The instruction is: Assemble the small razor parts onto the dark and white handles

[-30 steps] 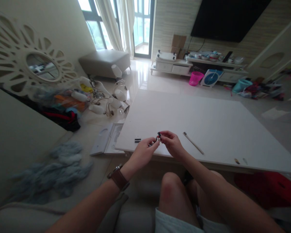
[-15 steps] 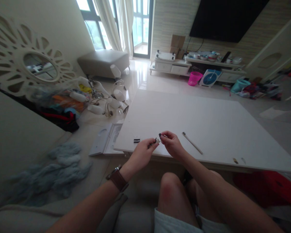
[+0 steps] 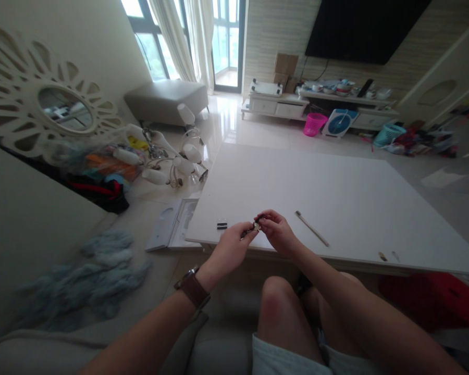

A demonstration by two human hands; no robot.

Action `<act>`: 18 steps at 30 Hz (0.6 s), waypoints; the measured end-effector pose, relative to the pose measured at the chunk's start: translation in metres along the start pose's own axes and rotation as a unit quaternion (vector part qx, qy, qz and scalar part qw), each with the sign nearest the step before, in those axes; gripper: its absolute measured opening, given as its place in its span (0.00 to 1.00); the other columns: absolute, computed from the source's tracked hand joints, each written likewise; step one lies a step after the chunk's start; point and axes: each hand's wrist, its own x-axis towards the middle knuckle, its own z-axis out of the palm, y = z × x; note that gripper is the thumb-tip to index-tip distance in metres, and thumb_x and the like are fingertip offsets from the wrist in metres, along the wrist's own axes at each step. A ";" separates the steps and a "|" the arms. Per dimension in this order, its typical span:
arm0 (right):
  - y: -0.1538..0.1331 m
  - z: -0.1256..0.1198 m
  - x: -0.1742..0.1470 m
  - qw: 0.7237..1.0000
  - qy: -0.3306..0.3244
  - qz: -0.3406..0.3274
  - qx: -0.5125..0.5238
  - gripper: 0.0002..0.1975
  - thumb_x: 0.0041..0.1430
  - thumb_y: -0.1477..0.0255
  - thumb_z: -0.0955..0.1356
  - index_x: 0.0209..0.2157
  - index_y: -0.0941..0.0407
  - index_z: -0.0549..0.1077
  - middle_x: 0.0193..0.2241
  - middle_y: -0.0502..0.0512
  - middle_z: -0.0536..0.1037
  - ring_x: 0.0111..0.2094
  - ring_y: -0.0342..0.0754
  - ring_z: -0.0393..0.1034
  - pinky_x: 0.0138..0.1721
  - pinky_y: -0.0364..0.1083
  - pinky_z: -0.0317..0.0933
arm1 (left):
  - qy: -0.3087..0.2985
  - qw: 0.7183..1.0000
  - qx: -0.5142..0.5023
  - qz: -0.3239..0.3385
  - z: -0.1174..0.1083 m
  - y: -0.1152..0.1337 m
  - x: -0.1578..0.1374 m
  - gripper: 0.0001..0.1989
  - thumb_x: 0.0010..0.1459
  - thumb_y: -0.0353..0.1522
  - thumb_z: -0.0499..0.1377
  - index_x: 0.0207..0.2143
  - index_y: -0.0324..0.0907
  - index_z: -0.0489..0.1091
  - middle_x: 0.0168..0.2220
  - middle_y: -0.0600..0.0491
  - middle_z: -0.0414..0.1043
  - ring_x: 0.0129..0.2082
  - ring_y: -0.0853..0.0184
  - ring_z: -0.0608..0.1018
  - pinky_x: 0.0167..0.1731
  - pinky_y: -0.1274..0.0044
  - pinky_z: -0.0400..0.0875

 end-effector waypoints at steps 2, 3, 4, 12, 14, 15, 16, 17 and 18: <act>0.001 0.001 0.000 1.000 0.002 0.011 0.008 0.11 0.42 0.72 0.78 0.30 0.53 0.78 0.29 0.50 0.80 0.30 0.45 0.71 0.33 0.46 0.64 | -0.002 1.000 -0.004 0.003 0.000 0.000 0.000 0.14 0.63 0.39 0.53 0.29 0.41 0.68 0.28 0.56 0.70 0.30 0.67 0.69 0.33 0.76 0.59; 0.001 0.001 0.001 1.000 0.004 0.015 0.012 0.10 0.42 0.72 0.78 0.29 0.53 0.78 0.29 0.50 0.80 0.30 0.45 0.71 0.33 0.46 0.64 | -0.003 1.000 -0.008 0.004 0.000 0.000 0.000 0.14 0.63 0.39 0.53 0.28 0.41 0.68 0.28 0.56 0.70 0.30 0.67 0.69 0.32 0.76 0.58; 0.002 0.001 0.001 1.000 0.006 0.017 0.016 0.10 0.43 0.72 0.78 0.29 0.53 0.78 0.30 0.50 0.80 0.31 0.45 0.71 0.33 0.45 0.64 | -0.004 1.000 -0.012 0.004 0.000 0.001 0.000 0.14 0.64 0.39 0.53 0.28 0.41 0.67 0.28 0.56 0.70 0.30 0.67 0.68 0.32 0.76 0.58; 0.004 -0.003 0.003 0.997 0.040 0.049 0.040 0.11 0.40 0.72 0.79 0.29 0.55 0.78 0.26 0.49 0.78 0.28 0.43 0.71 0.29 0.43 0.63 | -0.019 0.999 -0.047 -0.010 0.001 0.000 0.001 0.14 0.64 0.39 0.52 0.30 0.40 0.69 0.29 0.53 0.72 0.31 0.66 0.70 0.33 0.75 0.59; 0.004 -0.004 0.003 0.997 0.049 0.056 0.037 0.12 0.40 0.72 0.79 0.30 0.55 0.79 0.26 0.50 0.78 0.27 0.42 0.70 0.28 0.42 0.63 | -0.022 0.999 -0.048 -0.009 0.001 -0.001 0.000 0.14 0.64 0.39 0.52 0.30 0.40 0.69 0.30 0.53 0.72 0.31 0.65 0.70 0.34 0.75 0.60; 0.004 -0.004 0.004 0.997 0.051 0.056 0.035 0.13 0.40 0.72 0.79 0.31 0.55 0.80 0.26 0.50 0.78 0.27 0.42 0.70 0.28 0.42 0.63 | -0.022 0.999 -0.043 -0.009 0.001 -0.001 0.000 0.14 0.64 0.39 0.52 0.30 0.41 0.69 0.30 0.53 0.72 0.32 0.65 0.71 0.34 0.75 0.60; 0.003 -0.004 0.004 0.997 0.052 0.055 0.034 0.13 0.39 0.72 0.79 0.31 0.56 0.80 0.26 0.50 0.78 0.27 0.42 0.70 0.28 0.42 0.63 | -0.022 0.999 -0.040 -0.010 0.001 -0.001 0.000 0.14 0.63 0.39 0.52 0.30 0.41 0.69 0.30 0.53 0.72 0.32 0.65 0.71 0.34 0.74 0.60; 0.003 -0.004 0.004 0.997 0.050 0.054 0.034 0.13 0.39 0.72 0.79 0.31 0.56 0.80 0.25 0.49 0.78 0.27 0.42 0.70 0.29 0.42 0.63 | -0.022 0.999 -0.035 -0.011 0.001 -0.002 -0.001 0.14 0.63 0.39 0.52 0.30 0.41 0.69 0.30 0.53 0.73 0.32 0.65 0.71 0.34 0.74 0.60; 0.003 -0.004 0.004 0.997 0.047 0.051 0.033 0.13 0.39 0.72 0.79 0.31 0.56 0.80 0.24 0.49 0.78 0.27 0.42 0.71 0.29 0.42 0.63 | -0.022 0.999 -0.030 -0.012 0.001 -0.002 -0.001 0.14 0.63 0.39 0.52 0.30 0.41 0.69 0.30 0.53 0.73 0.32 0.65 0.71 0.34 0.74 0.60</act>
